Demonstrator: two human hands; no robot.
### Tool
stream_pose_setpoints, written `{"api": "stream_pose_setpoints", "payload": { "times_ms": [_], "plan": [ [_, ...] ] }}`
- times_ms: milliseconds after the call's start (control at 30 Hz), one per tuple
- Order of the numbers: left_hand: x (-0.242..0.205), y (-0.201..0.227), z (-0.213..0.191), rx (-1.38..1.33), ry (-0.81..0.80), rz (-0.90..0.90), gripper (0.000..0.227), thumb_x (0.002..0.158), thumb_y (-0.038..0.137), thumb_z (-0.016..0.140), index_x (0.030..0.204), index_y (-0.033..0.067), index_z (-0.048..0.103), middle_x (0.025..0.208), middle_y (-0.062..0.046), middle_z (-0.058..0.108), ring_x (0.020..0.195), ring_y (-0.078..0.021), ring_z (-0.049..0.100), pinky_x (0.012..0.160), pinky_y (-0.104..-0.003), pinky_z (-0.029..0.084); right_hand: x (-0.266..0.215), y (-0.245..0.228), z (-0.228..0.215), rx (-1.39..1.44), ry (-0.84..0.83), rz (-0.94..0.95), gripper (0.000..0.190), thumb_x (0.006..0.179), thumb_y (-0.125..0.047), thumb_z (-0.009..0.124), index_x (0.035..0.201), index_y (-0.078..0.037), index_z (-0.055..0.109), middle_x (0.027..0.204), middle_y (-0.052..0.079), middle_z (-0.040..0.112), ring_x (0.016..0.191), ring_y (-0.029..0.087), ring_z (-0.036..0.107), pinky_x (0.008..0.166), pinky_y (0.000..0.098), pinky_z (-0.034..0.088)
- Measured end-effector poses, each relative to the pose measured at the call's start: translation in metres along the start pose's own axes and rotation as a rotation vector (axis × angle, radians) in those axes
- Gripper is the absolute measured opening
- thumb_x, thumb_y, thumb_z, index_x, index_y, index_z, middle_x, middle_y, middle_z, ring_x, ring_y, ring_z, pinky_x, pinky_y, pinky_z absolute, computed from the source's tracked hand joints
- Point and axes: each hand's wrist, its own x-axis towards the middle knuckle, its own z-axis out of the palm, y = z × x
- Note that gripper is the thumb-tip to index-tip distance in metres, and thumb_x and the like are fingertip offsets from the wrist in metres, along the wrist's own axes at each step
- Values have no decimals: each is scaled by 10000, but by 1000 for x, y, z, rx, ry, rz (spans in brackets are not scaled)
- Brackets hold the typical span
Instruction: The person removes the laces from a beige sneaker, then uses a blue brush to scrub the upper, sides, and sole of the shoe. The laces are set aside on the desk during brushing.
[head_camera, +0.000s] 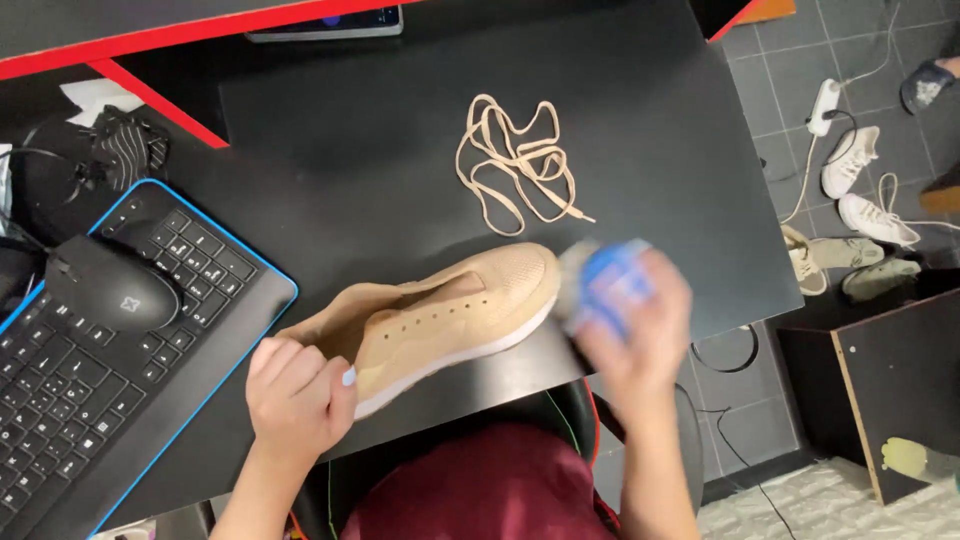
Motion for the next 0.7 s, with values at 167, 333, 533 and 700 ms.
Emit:
{"api": "stream_pose_setpoints", "payload": {
  "times_ms": [167,333,533,700],
  "plan": [
    [-4,4,0,93,-28,39,407,1030,210,417,651,131,542,635,-2,350,576,-228,343,610,-366,331,0,7,4,47,75,-52,463,964,-314,779,1372,-165,620,1519,229,474,1397,460,514,1137,566,464],
    [-31,8,10,176,-10,96,282,980,269,475,758,151,601,674,-11,396,584,-266,384,587,-406,316,9,13,-10,-91,127,106,403,979,-174,777,1356,-96,658,1496,229,515,1368,403,527,1164,530,468],
    [-6,76,15,417,-77,161,382,1034,377,553,691,212,530,632,15,369,550,-190,383,556,-335,329,2,-2,0,-9,75,156,425,944,-165,795,1334,-68,656,1494,217,519,1363,378,539,1157,518,486],
    [1,78,0,302,-77,182,294,1032,356,737,958,72,711,766,3,562,672,-148,551,764,-291,543,1,-9,8,45,49,150,422,945,-140,794,1333,-72,642,1485,224,505,1368,379,544,1160,514,487]
  ]
}}
